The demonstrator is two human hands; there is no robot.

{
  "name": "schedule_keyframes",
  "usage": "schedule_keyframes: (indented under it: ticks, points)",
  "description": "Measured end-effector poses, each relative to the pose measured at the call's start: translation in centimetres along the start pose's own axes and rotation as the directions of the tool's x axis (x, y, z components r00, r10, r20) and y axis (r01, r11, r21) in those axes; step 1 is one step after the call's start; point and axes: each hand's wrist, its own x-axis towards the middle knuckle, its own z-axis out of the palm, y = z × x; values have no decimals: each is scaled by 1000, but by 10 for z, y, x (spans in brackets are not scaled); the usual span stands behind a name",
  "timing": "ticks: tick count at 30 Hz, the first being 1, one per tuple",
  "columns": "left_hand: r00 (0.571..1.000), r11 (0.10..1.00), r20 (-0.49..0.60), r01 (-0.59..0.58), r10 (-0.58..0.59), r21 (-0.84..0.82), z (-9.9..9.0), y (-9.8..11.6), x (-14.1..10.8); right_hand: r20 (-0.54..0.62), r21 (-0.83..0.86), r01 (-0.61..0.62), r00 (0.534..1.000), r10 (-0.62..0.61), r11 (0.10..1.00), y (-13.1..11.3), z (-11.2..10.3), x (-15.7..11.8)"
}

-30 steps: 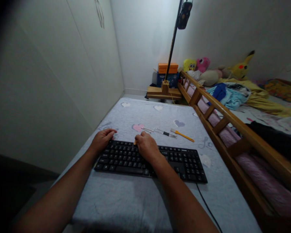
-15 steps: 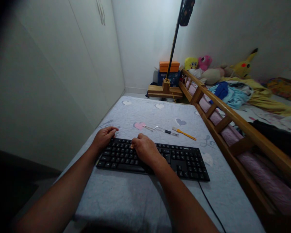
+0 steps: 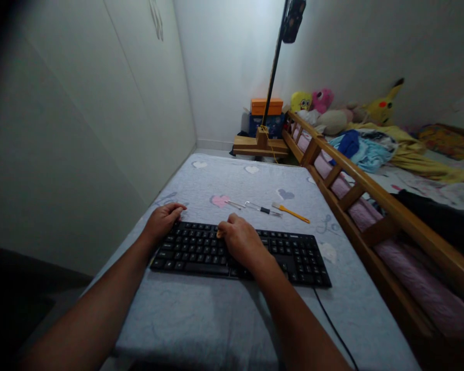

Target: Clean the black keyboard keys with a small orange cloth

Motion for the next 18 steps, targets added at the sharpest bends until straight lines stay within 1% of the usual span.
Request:
schedule_keyframes:
  ticks: [3, 6, 11, 18]
  points:
    - [1000, 1000, -3, -4, 4, -1, 0, 1, -1, -3, -52, 59, 998, -59, 997, -11, 11, 7]
    - [1000, 1000, -10, 1, -1, 6, -1, 4, -1, 10, -95, 67, 998, -67, 993, -13, 14, 7]
    - [1000, 1000, -12, 13, -12, 23, -1, 6, -2, 6, -130, -4, 1000, 5, 992, 5, 5, -10]
    - [1000, 999, -10, 14, -13, 41, -1, 6, -1, -11, -112, -107, 994, 107, 988, 29, -12, -39]
